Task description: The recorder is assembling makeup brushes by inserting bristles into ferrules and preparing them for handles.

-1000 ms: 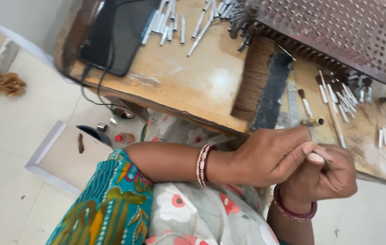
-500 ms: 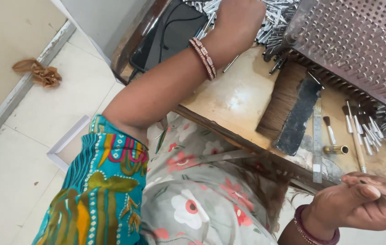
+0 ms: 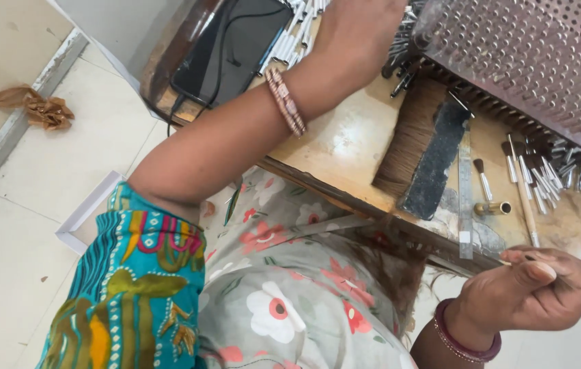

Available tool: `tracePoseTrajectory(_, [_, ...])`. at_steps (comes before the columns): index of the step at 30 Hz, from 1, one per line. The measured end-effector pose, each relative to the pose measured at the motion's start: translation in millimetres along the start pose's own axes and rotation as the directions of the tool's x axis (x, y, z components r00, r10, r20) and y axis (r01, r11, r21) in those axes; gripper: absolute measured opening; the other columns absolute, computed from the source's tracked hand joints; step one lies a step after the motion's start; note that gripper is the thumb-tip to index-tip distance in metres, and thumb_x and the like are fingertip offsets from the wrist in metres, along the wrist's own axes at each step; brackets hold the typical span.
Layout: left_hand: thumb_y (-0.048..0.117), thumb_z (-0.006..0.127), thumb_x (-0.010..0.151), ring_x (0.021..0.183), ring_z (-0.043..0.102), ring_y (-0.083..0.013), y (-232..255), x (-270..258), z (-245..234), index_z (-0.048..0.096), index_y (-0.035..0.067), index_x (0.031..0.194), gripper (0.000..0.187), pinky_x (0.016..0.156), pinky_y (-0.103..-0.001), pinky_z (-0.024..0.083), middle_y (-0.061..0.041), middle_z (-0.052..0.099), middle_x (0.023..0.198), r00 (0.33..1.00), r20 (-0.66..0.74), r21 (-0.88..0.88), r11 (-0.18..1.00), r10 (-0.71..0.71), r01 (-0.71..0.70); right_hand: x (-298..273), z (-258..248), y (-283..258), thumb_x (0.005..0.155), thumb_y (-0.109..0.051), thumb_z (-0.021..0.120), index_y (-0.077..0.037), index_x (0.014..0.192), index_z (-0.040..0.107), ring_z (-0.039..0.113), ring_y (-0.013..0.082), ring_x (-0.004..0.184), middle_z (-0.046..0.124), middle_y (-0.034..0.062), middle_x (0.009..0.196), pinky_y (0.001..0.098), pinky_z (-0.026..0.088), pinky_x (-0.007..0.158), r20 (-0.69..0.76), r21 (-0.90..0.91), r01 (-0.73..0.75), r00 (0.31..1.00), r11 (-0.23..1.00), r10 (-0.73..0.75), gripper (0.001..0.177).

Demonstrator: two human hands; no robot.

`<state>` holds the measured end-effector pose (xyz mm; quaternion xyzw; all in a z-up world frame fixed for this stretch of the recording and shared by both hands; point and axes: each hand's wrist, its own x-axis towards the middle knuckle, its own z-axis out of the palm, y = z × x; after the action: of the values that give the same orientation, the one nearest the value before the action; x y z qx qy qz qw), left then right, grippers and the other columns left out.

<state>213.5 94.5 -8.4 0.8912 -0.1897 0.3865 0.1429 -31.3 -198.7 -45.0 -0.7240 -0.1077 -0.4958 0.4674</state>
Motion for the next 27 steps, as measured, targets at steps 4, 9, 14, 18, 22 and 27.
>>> tracePoseTrajectory(4, [0.003, 0.064, 0.096, 0.089, 0.067, -0.0297, 99, -47, -66, 0.062, 0.008, 0.120, 0.024, 0.078, -0.041, 0.054, -0.012, 0.069, 0.099, 0.999, 0.002, -0.785, 0.618, 0.053, -0.032, -2, 14, -20, 0.114, -0.041, 0.072, 0.001, 0.108, 0.049, 0.053, 0.0151, 0.066, 0.052, 0.0087, 0.089, 0.0242, 0.046, 0.062, 0.032, 0.154, -0.088, 0.996, 0.984, 0.084, 0.048])
tracePoseTrajectory(9, [0.011, 0.069, 0.108, 0.076, 0.063, -0.0235, 172, -120, -60, 0.063, 0.005, 0.110, 0.009, 0.069, -0.034, 0.054, -0.014, 0.065, 0.086, 0.850, 0.392, -0.808, -0.310, 0.352, 0.501, 2, 30, -40, 0.110, -0.039, 0.073, 0.000, 0.107, 0.050, 0.054, 0.0132, 0.068, 0.055, 0.0086, 0.091, 0.0227, 0.046, 0.062, 0.056, 0.273, -0.203, 0.979, 0.940, 0.195, 0.045])
tracePoseTrajectory(14, [0.018, 0.079, 0.089, 0.077, 0.074, -0.0229, 158, -106, -92, 0.072, 0.007, 0.099, 0.017, 0.068, -0.033, 0.057, -0.008, 0.074, 0.087, 0.854, 0.358, -0.933, 0.173, 0.377, 0.315, -1, 26, -33, 0.112, -0.039, 0.072, 0.000, 0.106, 0.051, 0.060, 0.0148, 0.075, 0.060, 0.0115, 0.091, 0.0235, 0.051, 0.069, 0.103, 0.219, -0.200, 0.978, 0.955, 0.182, 0.045])
tracePoseTrajectory(18, [0.015, 0.076, 0.094, 0.088, 0.072, -0.0314, 157, -107, -101, 0.070, 0.005, 0.106, 0.016, 0.075, -0.042, 0.055, -0.012, 0.071, 0.090, 0.937, 0.256, -0.893, 0.430, 0.240, 0.134, -6, 15, -26, 0.114, -0.034, 0.073, 0.002, 0.110, 0.053, 0.068, 0.0207, 0.085, 0.068, 0.0206, 0.101, 0.0269, 0.057, 0.078, 0.139, 0.316, -0.243, 0.968, 0.917, 0.209, 0.042])
tracePoseTrajectory(22, [0.011, 0.071, 0.097, 0.099, 0.073, -0.0280, 156, -112, -101, 0.067, 0.007, 0.115, 0.019, 0.085, -0.036, 0.059, -0.010, 0.072, 0.111, 0.993, 0.085, -0.917, 0.396, 0.079, 0.047, -3, 15, -40, 0.111, -0.028, 0.075, 0.004, 0.109, 0.055, 0.071, 0.0229, 0.081, 0.071, 0.0248, 0.104, 0.0314, 0.061, 0.075, 0.221, 0.465, -0.401, 0.916, 0.789, 0.335, 0.038])
tracePoseTrajectory(27, [0.010, 0.074, 0.096, 0.101, 0.073, -0.0283, 156, -118, -104, 0.067, 0.007, 0.117, 0.022, 0.088, -0.035, 0.060, -0.011, 0.072, 0.113, 0.994, 0.074, -0.934, 0.356, 0.084, 0.039, -12, 9, -41, 0.111, -0.026, 0.076, 0.005, 0.108, 0.056, 0.069, 0.0222, 0.078, 0.071, 0.0244, 0.100, 0.0314, 0.060, 0.070, 0.220, 0.451, -0.404, 0.915, 0.796, 0.339, 0.038])
